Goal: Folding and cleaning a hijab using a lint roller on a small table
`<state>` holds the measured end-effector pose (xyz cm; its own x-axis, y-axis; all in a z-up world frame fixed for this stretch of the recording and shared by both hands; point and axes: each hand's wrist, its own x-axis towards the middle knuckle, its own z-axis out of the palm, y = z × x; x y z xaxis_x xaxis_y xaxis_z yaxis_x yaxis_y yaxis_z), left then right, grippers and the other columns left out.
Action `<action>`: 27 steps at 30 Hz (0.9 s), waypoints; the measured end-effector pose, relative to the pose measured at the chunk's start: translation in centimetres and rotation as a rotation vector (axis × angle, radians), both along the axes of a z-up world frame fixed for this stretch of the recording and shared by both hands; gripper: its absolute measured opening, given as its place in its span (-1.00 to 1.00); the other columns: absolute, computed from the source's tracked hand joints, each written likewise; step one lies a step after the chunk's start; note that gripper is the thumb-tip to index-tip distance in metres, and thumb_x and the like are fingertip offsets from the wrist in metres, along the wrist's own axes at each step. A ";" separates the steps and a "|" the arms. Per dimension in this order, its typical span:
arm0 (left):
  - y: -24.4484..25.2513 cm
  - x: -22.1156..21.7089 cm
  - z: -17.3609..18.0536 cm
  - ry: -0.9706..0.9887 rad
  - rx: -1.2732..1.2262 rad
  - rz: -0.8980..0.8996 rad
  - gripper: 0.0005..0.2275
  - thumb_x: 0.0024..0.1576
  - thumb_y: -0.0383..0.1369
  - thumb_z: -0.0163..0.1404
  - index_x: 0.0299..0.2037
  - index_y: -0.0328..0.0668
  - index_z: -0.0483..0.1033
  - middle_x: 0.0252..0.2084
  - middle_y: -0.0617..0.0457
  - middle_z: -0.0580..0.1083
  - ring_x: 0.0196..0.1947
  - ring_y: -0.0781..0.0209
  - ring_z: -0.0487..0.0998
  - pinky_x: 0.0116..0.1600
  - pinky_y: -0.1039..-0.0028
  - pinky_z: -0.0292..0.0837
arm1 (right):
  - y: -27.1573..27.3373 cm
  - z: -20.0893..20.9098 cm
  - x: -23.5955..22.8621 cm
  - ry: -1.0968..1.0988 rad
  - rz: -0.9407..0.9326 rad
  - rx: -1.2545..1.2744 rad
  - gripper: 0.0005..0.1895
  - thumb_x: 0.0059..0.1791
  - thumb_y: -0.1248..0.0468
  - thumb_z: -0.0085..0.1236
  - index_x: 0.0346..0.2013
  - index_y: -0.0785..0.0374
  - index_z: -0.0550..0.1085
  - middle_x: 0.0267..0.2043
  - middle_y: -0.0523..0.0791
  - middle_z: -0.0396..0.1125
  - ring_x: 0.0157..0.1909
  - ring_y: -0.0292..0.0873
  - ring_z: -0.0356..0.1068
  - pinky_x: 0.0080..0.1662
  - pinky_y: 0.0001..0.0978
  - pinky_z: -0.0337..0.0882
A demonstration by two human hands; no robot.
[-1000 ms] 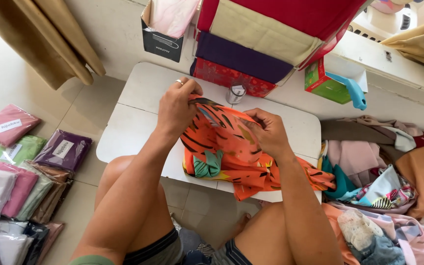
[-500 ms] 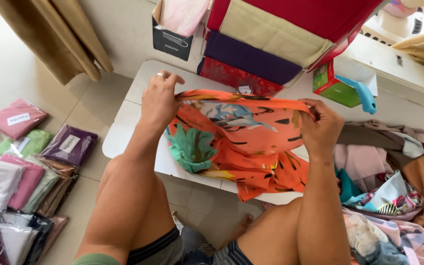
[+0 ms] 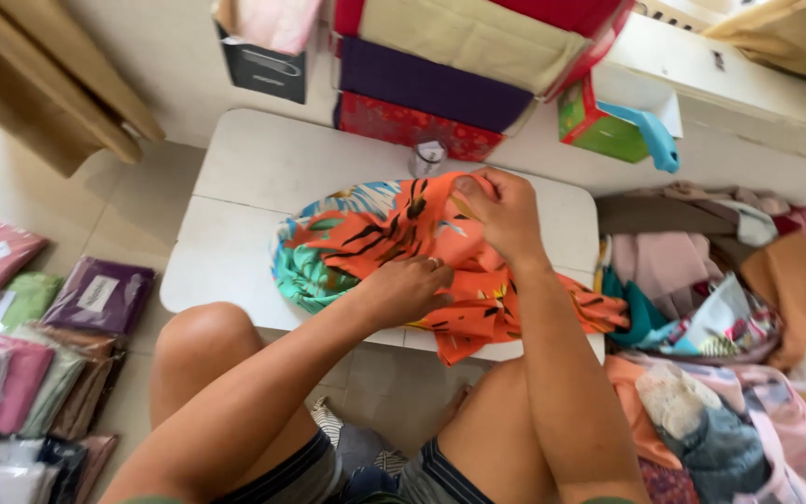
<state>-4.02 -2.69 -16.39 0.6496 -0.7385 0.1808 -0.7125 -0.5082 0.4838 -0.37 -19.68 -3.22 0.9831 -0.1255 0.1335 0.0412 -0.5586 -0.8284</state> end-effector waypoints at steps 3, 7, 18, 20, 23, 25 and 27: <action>0.0 4.3 -4.9 -0.604 0.078 0.222 -0.71 0.23 -0.05 -0.10 -0.01 0.04 0.47 -0.13 -0.03 0.48 -0.12 0.00 0.56 -0.04 0.00 0.45 | 2.4 2.5 -1.5 -0.007 0.102 0.112 -0.87 0.00 0.19 0.24 -0.43 0.06 0.56 -0.68 -0.28 0.10 -0.41 -0.42 0.13 -0.31 -0.59 0.21; 3.9 8.3 -4.0 -0.742 0.083 0.427 -0.75 0.21 -0.28 -0.07 0.05 -0.10 0.50 -0.20 -0.03 0.49 -0.20 0.00 0.56 -0.37 0.03 0.52 | 0.4 2.3 -1.3 -0.063 0.097 0.082 -0.88 0.00 0.10 0.28 -0.37 0.01 0.62 -0.72 -0.23 0.18 -0.46 -0.44 0.17 -0.35 -0.62 0.23; 5.7 9.1 -1.8 -0.552 0.423 0.526 -0.85 0.04 -0.50 -0.10 -0.32 -0.17 0.57 -0.45 -0.07 0.41 -0.42 -0.14 0.43 -0.46 -0.04 0.15 | -2.5 -0.2 1.7 -0.169 0.207 -0.268 -0.86 0.01 0.23 0.29 -0.17 0.16 0.64 -0.53 -0.01 0.31 -0.41 -0.13 0.34 -0.31 -0.26 0.35; 4.0 7.9 -4.1 -0.431 0.282 0.328 -0.79 0.11 -0.49 -0.10 -0.11 -0.08 0.54 -0.19 -0.04 0.43 -0.09 -0.09 0.42 -0.03 -0.07 0.13 | -1.8 -0.5 2.1 -0.159 0.217 -0.281 -0.85 -0.01 0.23 0.29 -0.16 0.14 0.64 -0.51 -0.01 0.34 -0.43 -0.12 0.34 -0.33 -0.26 0.34; 4.1 7.7 -6.2 -0.277 0.207 0.178 -0.69 0.20 -0.42 -0.12 0.13 0.06 0.49 -0.02 0.02 0.48 0.02 0.00 0.53 0.07 0.05 0.32 | -1.0 -0.8 2.5 -0.116 0.215 -0.314 -0.84 -0.03 0.20 0.28 -0.17 0.08 0.64 -0.50 -0.04 0.38 -0.44 -0.10 0.36 -0.34 -0.26 0.36; 4.5 8.6 -7.5 -0.240 0.276 0.217 -0.69 0.22 -0.38 -0.13 0.16 0.12 0.47 -0.10 0.05 0.51 -0.21 0.03 0.66 -0.25 0.19 0.53 | -0.8 -0.9 2.8 -0.075 0.198 -0.331 -0.84 -0.04 0.17 0.28 -0.18 0.03 0.65 -0.51 -0.07 0.39 -0.43 -0.09 0.38 -0.33 -0.25 0.38; 4.3 10.0 -9.2 -0.298 0.372 0.245 -0.76 0.16 -0.38 -0.11 -0.05 0.08 0.58 -0.10 0.02 0.47 -0.12 -0.02 0.56 -0.22 0.14 0.45 | -0.9 -1.0 3.1 0.017 0.159 -0.354 -0.88 -0.02 0.11 0.23 -0.23 -0.06 0.65 -0.53 -0.13 0.42 -0.45 -0.12 0.40 -0.34 -0.26 0.39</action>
<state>6.03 1.60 -25.59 0.7715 -0.6208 0.1392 -0.6303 -0.7756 0.0340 2.69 -20.56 -4.19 0.9891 0.0792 0.1243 0.1376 -0.7981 -0.5866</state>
